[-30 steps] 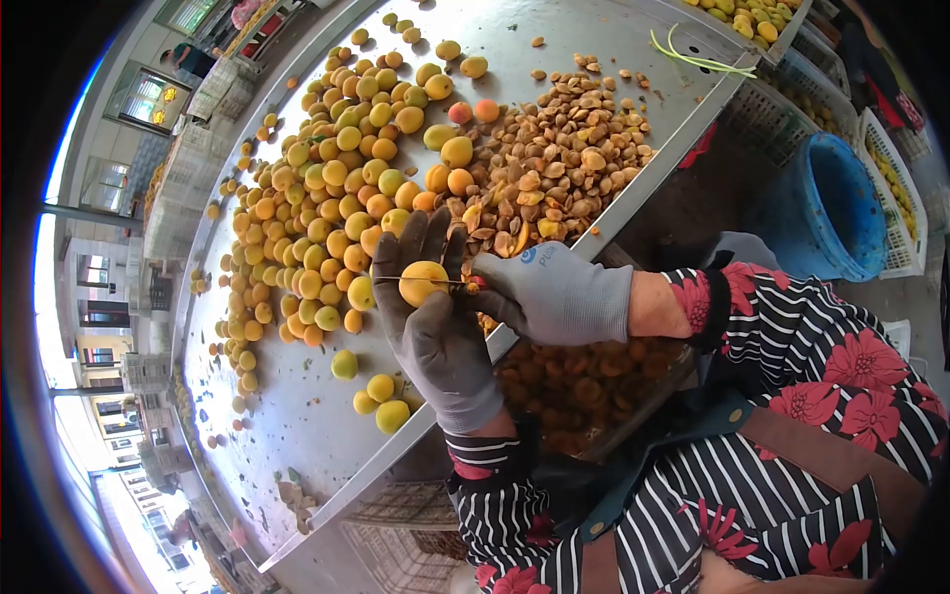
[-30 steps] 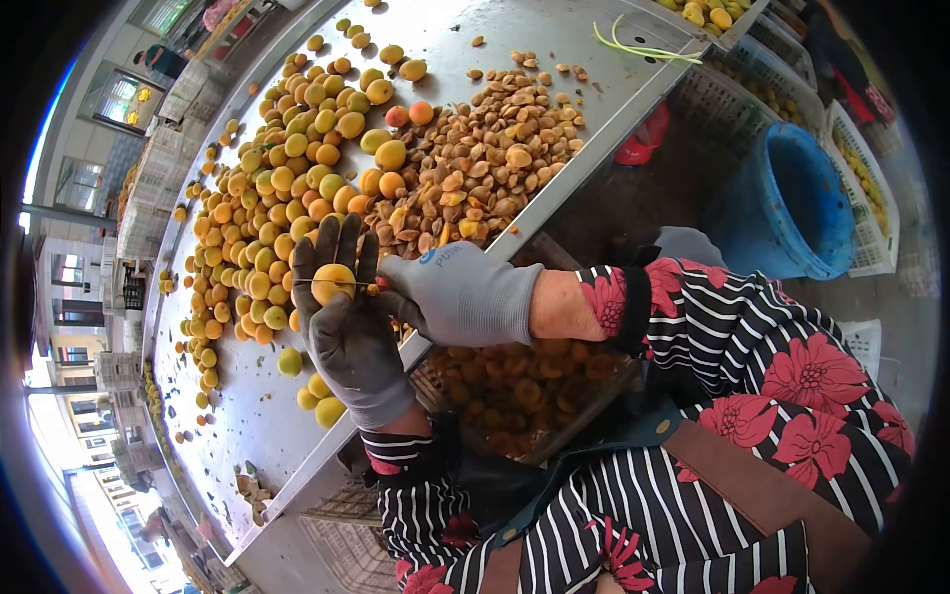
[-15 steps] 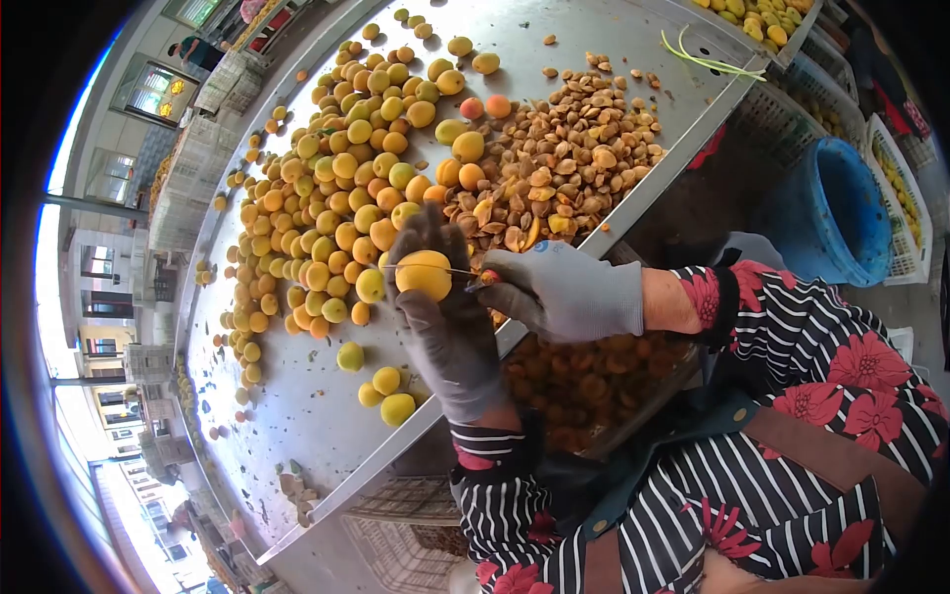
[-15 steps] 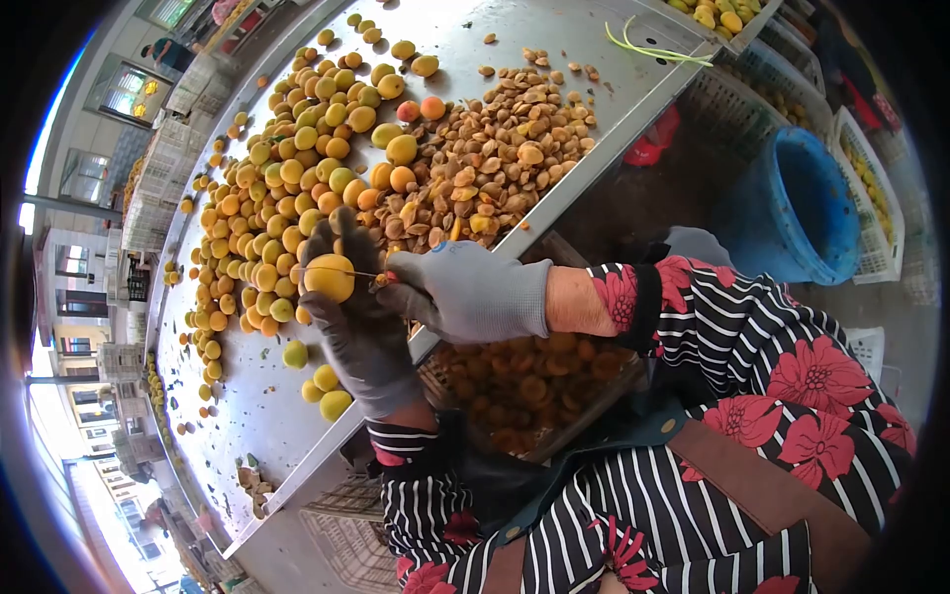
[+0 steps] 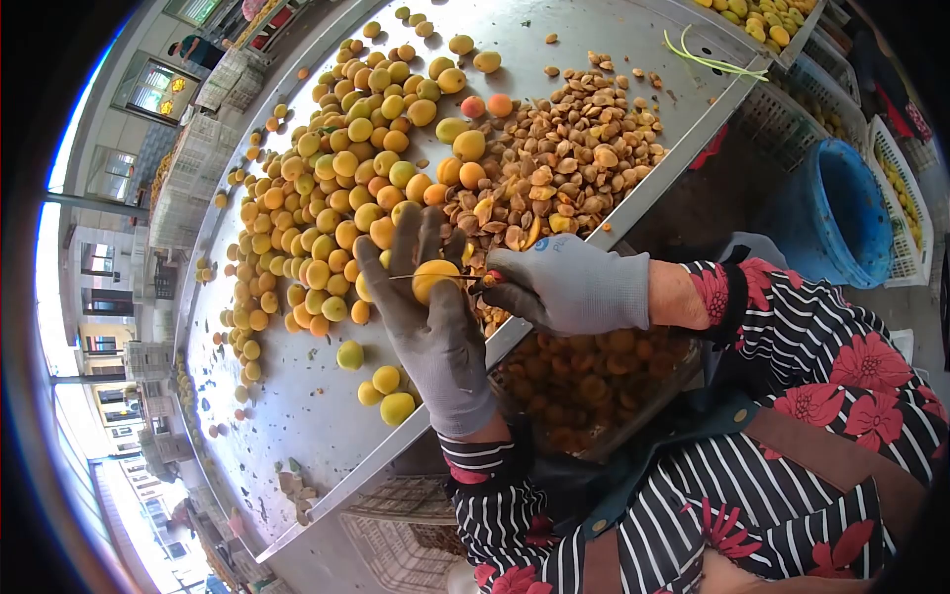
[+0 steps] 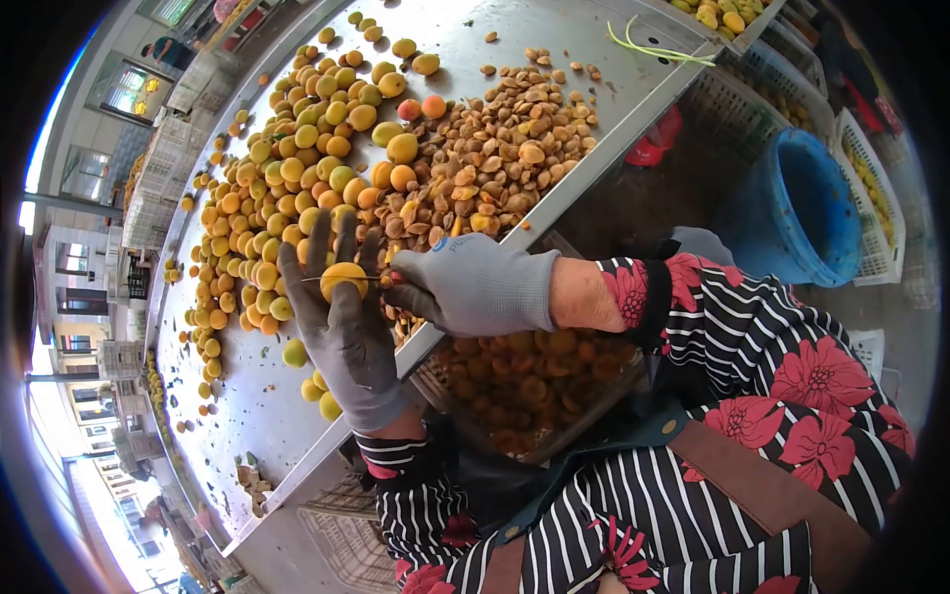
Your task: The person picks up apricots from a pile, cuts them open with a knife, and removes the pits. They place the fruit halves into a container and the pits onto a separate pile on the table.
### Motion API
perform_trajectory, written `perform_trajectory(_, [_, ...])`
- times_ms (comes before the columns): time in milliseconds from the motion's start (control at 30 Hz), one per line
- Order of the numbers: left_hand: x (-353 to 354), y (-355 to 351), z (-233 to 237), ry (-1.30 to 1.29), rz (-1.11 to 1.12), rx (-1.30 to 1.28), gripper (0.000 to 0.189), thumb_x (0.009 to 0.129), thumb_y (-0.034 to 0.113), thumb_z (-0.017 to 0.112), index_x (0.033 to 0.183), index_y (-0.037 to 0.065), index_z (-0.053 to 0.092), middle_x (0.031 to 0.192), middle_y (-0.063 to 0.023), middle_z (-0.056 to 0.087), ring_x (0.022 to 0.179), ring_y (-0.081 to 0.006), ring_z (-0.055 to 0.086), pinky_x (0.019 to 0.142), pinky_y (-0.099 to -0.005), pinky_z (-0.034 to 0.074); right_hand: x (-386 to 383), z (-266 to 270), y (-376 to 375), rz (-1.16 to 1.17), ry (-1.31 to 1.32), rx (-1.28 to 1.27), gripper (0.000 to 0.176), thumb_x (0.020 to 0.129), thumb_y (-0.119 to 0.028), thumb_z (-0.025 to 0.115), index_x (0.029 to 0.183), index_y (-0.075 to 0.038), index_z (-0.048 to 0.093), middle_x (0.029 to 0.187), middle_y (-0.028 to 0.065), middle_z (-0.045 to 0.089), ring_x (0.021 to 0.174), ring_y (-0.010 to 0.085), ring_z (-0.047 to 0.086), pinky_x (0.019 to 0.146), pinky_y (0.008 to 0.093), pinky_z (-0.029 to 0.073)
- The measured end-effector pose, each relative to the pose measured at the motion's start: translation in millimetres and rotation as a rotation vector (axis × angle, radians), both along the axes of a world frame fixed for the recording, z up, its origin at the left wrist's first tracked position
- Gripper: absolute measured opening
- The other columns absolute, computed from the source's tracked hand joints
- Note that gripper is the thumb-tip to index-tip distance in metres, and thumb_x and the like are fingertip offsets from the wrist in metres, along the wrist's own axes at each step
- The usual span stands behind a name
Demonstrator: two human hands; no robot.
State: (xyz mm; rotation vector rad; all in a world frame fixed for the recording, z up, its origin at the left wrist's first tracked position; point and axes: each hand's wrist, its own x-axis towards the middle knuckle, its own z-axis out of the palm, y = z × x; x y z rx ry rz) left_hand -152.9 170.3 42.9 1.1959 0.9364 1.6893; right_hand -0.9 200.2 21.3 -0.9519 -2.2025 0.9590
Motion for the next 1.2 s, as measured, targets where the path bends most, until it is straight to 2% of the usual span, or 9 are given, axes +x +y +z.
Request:
perform_trajectory(33, [-0.7, -0.4, 1.4, 0.001, 0.0, -0.001, 0.077, 0.099, 0.031, 0.059, 0.155, -0.005, 0.02, 0.147, -0.0245, 0.044, 0.142, -0.0412, 0.04, 0.118, -0.0522, 0.036, -1.2, 2.1, -1.9, 0.0, 0.001, -0.001, 0.031, 0.101, -0.027, 0.056, 0.119, -0.002, 0.054, 0.076, 0.0211, 0.065, 0.072, 0.0443, 0.065, 0.063, 0.0492, 0.051])
perform_trajectory(100, [-5.5, 0.5, 4.7, -0.076, -0.007, 0.032, 0.077, 0.092, 0.008, 0.055, 0.157, -0.001, 0.015, 0.147, -0.0213, 0.043, 0.144, -0.0395, 0.038, 0.119, -0.0507, 0.032, -2.4, 9.3, -5.6, -0.028, 0.053, -0.116, 0.032, 0.102, -0.033, 0.054, 0.107, -0.002, 0.059, 0.081, 0.0242, 0.067, 0.079, 0.0457, 0.066, 0.069, 0.0525, 0.053])
perform_trajectory(267, [-13.0, 2.6, -13.1, -0.203, -0.107, 0.097, 0.065, 0.097, 0.016, 0.056, 0.153, -0.001, 0.027, 0.149, -0.021, 0.043, 0.144, -0.0371, 0.038, 0.121, -0.0512, 0.029, -2.4, 8.9, -6.7, 0.043, 0.131, -0.175, 0.033, 0.103, -0.033, 0.053, 0.109, -0.001, 0.058, 0.081, 0.0247, 0.066, 0.08, 0.0462, 0.066, 0.07, 0.0527, 0.052])
perform_trajectory(467, [11.3, -1.9, -10.7, -0.708, -0.285, -0.016, 0.066, 0.1, 0.023, 0.055, 0.154, -0.001, 0.026, 0.156, -0.0226, 0.036, 0.145, -0.0378, 0.037, 0.121, -0.0505, 0.03, -3.5, 2.2, -8.9, -0.005, 0.107, -0.051, 0.031, 0.103, -0.031, 0.052, 0.112, -0.002, 0.057, 0.074, 0.0236, 0.065, 0.073, 0.0453, 0.066, 0.065, 0.0518, 0.052])
perform_trajectory(633, [-0.8, 1.8, -9.9, -0.273, -0.154, -0.007, 0.077, 0.094, 0.012, 0.054, 0.159, 0.002, 0.013, 0.158, -0.0233, 0.031, 0.144, -0.0398, 0.036, 0.119, -0.052, 0.032, -1.6, 1.5, -7.3, -0.018, 0.003, 0.002, 0.033, 0.103, -0.032, 0.051, 0.112, -0.001, 0.057, 0.072, 0.0235, 0.065, 0.07, 0.0445, 0.066, 0.063, 0.0508, 0.052])
perform_trajectory(767, [-3.6, -1.9, -8.1, -0.02, -0.026, 0.031, 0.084, 0.094, 0.018, 0.063, 0.159, 0.002, 0.011, 0.157, -0.0221, 0.03, 0.144, -0.04, 0.037, 0.12, -0.0497, 0.032, -3.3, -3.1, -6.8, -0.011, -0.041, 0.004, 0.029, 0.103, -0.031, 0.052, 0.108, -0.002, 0.056, 0.069, 0.0215, 0.063, 0.068, 0.0437, 0.065, 0.06, 0.05, 0.051])
perform_trajectory(867, [-1.1, -1.8, -6.6, -0.027, 0.057, 0.07, 0.084, 0.095, 0.017, 0.063, 0.16, 0.005, 0.01, 0.157, -0.0207, 0.028, 0.141, -0.0377, 0.041, 0.114, -0.0471, 0.04, -3.4, 0.0, -10.2, -0.036, -0.028, 0.04, 0.024, 0.102, -0.028, 0.054, 0.108, -0.004, 0.055, 0.067, 0.0188, 0.061, 0.066, 0.0434, 0.063, 0.057, 0.0491, 0.049])
perform_trajectory(1033, [-6.4, -1.8, -2.0, 0.382, 0.232, 0.095, 0.092, 0.096, 0.025, 0.066, 0.162, 0.013, 0.004, 0.163, -0.0189, 0.019, 0.129, -0.032, 0.047, 0.094, -0.0391, 0.052, 0.6, 9.0, -11.5, -0.035, -0.08, -0.008, 0.025, 0.102, -0.026, 0.054, 0.11, -0.003, 0.056, 0.071, 0.02, 0.064, 0.067, 0.0445, 0.064, 0.059, 0.0498, 0.05])
perform_trajectory(1200, [-14.8, 3.4, -2.7, 0.425, 0.227, 0.161, 0.106, 0.09, 0.022, 0.074, 0.162, 0.016, -0.004, 0.164, -0.0201, 0.013, 0.117, -0.0288, 0.055, 0.084, -0.0351, 0.056, 7.5, 10.0, -4.8, 0.105, 0.042, -0.248, 0.031, 0.104, -0.027, 0.051, 0.111, 0.003, 0.056, 0.089, 0.0283, 0.066, 0.086, 0.0478, 0.065, 0.072, 0.0504, 0.051])
